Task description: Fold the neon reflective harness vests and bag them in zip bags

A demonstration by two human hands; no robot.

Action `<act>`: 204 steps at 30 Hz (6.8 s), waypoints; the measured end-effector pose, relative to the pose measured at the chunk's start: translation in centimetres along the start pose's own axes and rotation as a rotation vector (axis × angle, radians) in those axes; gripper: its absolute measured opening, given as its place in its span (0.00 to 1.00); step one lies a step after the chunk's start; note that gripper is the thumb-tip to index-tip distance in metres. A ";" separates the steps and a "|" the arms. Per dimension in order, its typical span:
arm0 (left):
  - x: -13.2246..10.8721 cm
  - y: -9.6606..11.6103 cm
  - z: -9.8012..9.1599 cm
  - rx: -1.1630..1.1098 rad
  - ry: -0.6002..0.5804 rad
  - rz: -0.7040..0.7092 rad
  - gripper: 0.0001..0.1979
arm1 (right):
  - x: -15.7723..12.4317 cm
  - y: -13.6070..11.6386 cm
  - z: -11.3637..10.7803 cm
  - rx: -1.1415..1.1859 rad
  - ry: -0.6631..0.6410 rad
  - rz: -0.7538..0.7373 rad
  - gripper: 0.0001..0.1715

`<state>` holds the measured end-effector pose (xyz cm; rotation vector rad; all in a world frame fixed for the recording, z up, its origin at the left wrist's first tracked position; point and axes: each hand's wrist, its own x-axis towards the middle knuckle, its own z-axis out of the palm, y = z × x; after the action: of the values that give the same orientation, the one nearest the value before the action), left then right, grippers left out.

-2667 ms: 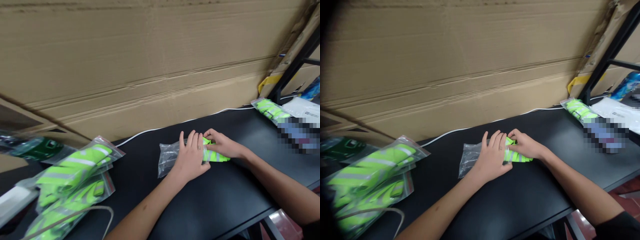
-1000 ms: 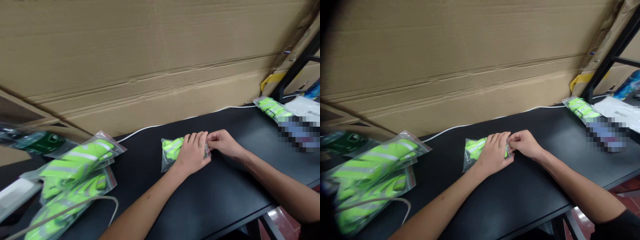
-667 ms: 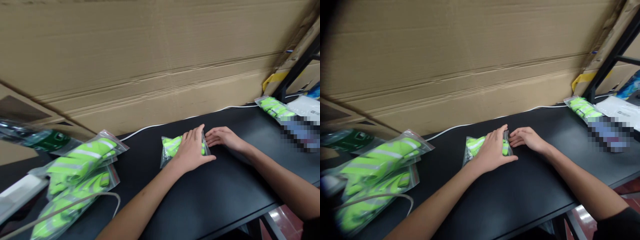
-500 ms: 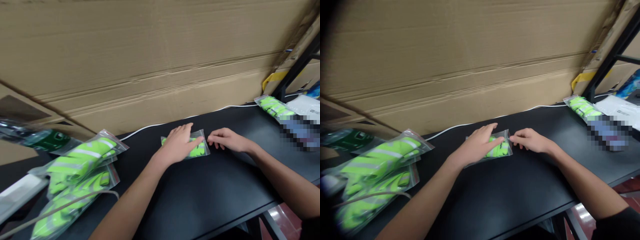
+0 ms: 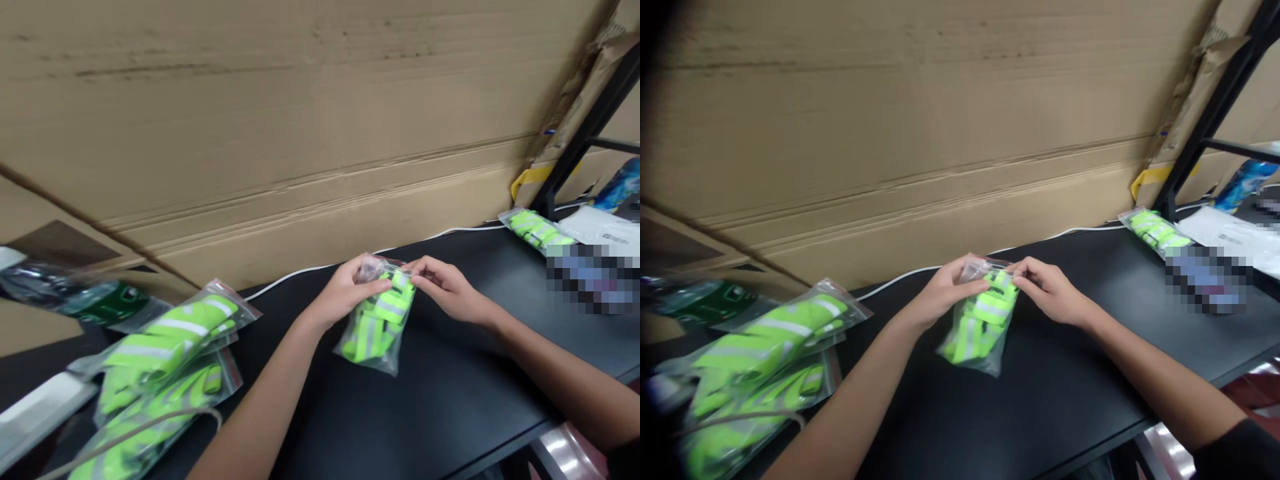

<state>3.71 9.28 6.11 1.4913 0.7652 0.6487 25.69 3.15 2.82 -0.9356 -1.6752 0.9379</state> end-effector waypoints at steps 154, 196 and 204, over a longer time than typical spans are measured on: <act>1.3 3.3 -5.4 0.336 0.075 0.135 0.10 | 7.7 -4.9 -4.8 -0.546 -0.342 -0.017 0.05; 1.9 2.0 -2.4 0.435 0.101 0.313 0.09 | 7.6 -4.6 -1.5 -0.616 -0.289 -0.258 0.09; 1.3 3.4 -2.6 0.599 0.060 0.447 0.10 | 7.5 -5.6 -1.7 -0.584 -0.292 -0.205 0.06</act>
<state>2.76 11.96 9.60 2.2384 0.7082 0.8429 24.60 7.86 11.05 -1.0042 -2.3149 0.4601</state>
